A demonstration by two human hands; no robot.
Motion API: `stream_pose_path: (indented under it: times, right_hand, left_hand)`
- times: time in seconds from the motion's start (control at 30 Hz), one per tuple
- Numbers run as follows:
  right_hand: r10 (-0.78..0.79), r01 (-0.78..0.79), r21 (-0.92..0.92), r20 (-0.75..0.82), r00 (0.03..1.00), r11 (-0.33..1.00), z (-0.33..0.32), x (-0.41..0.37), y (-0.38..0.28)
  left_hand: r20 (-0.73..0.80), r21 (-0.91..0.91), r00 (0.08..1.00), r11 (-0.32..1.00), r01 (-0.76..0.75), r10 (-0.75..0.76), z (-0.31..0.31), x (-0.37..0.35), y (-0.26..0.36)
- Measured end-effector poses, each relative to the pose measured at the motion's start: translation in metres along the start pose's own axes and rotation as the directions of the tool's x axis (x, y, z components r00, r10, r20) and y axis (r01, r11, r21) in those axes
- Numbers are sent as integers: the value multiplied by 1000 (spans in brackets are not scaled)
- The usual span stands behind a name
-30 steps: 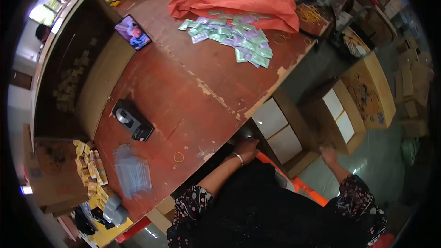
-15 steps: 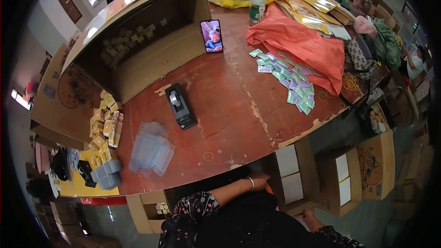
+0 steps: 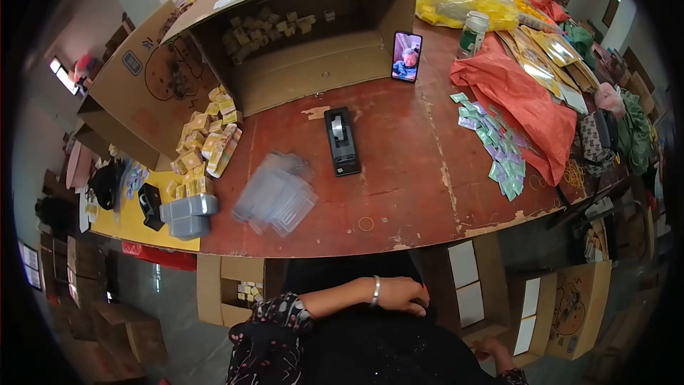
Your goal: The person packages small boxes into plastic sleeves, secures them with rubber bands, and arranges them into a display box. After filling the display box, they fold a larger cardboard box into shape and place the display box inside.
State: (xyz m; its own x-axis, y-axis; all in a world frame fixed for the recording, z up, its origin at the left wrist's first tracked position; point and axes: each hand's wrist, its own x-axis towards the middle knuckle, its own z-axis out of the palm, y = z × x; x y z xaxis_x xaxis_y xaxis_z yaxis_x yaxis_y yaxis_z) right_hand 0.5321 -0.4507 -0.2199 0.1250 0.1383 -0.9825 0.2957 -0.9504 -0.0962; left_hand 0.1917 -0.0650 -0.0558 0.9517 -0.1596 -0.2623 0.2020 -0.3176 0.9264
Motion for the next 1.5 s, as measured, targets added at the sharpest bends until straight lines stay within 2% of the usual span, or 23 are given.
stream_pose_path:
  times: [0.07,0.1,0.13,0.17,0.2,0.23,0.27,0.33,0.43,0.47,0.5,0.53,0.57,0.63,0.67,0.73,0.9,1.1,1.2,1.23,1.3,1.43,1.5]
  right_hand:
    - [-230,171,-314,-162,959,934,-2,-43,-79]
    - [-404,292,-364,-283,870,884,-2,-65,-127]
    - [-568,452,-351,-406,716,820,1,-88,-178]
    - [-697,647,-310,-504,509,697,6,-106,-226]
    - [-737,779,-271,-590,330,565,14,-124,-274]
    - [-767,893,-191,-602,221,407,23,-148,-323]
    - [-772,932,-169,-616,155,322,35,-163,-367]
    - [-851,922,-351,-524,-47,166,54,-174,-447]
    - [-868,889,-418,-494,-50,187,84,-153,-543]
    - [-866,854,-479,-496,-71,204,94,-140,-566]
    - [-856,870,-439,-516,-37,227,102,-136,-583]
    - [-845,882,-399,-535,-2,251,107,-130,-597]
    - [-832,877,-417,-554,-36,240,111,-119,-607]
    - [-811,882,-368,-585,28,295,125,-141,-618]
    - [-783,805,-531,-605,-142,264,126,-122,-624]
    - [-760,790,-533,-635,-135,305,131,-127,-630]
    - [-709,820,-501,-682,-180,275,120,-117,-633]
    - [-671,740,-520,-730,-126,427,85,-115,-603]
    - [-631,674,-646,-700,-336,358,53,-94,-573]
    - [-621,574,-732,-653,-434,368,44,-94,-562]
    - [-569,660,-586,-773,-281,470,33,-99,-539]
    - [-505,662,-528,-826,-253,532,14,-101,-504]
    - [-484,680,-468,-855,-186,564,4,-99,-491]
  left_hand:
    - [-211,-71,974,993,-98,81,-18,-53,17]
    - [-256,-124,967,992,-40,7,-27,-76,22]
    - [-298,-179,952,984,12,-66,-32,-98,27]
    - [-478,-248,877,965,-84,-46,-27,-116,31]
    - [-630,-251,774,959,-135,-56,-24,-133,45]
    - [-759,-247,647,951,-185,-72,-20,-151,67]
    - [-865,-132,502,964,-232,2,-20,-169,96]
    - [-891,372,190,903,-216,412,-19,-200,117]
    - [-801,591,-25,797,124,598,2,-252,167]
    - [-760,621,-81,756,206,645,14,-261,172]
    - [-719,636,-130,722,273,683,22,-268,173]
    - [-695,637,-164,706,310,700,27,-275,173]
    - [-666,645,-197,688,333,720,30,-278,172]
    - [-608,664,-253,657,357,753,30,-286,168]
    - [-577,674,-280,641,367,767,27,-287,165]
    - [-533,688,-316,619,378,785,27,-290,162]
    - [-475,693,-375,601,399,796,21,-290,159]
    - [-430,697,-403,581,421,808,26,-280,164]
    - [-419,698,-398,570,434,816,30,-270,170]
    - [-414,698,-395,565,441,820,30,-267,172]
    - [-417,694,-386,563,448,823,31,-260,177]
    - [-478,633,-343,588,504,809,30,-266,182]
    - [-593,479,-304,631,611,745,20,-287,168]
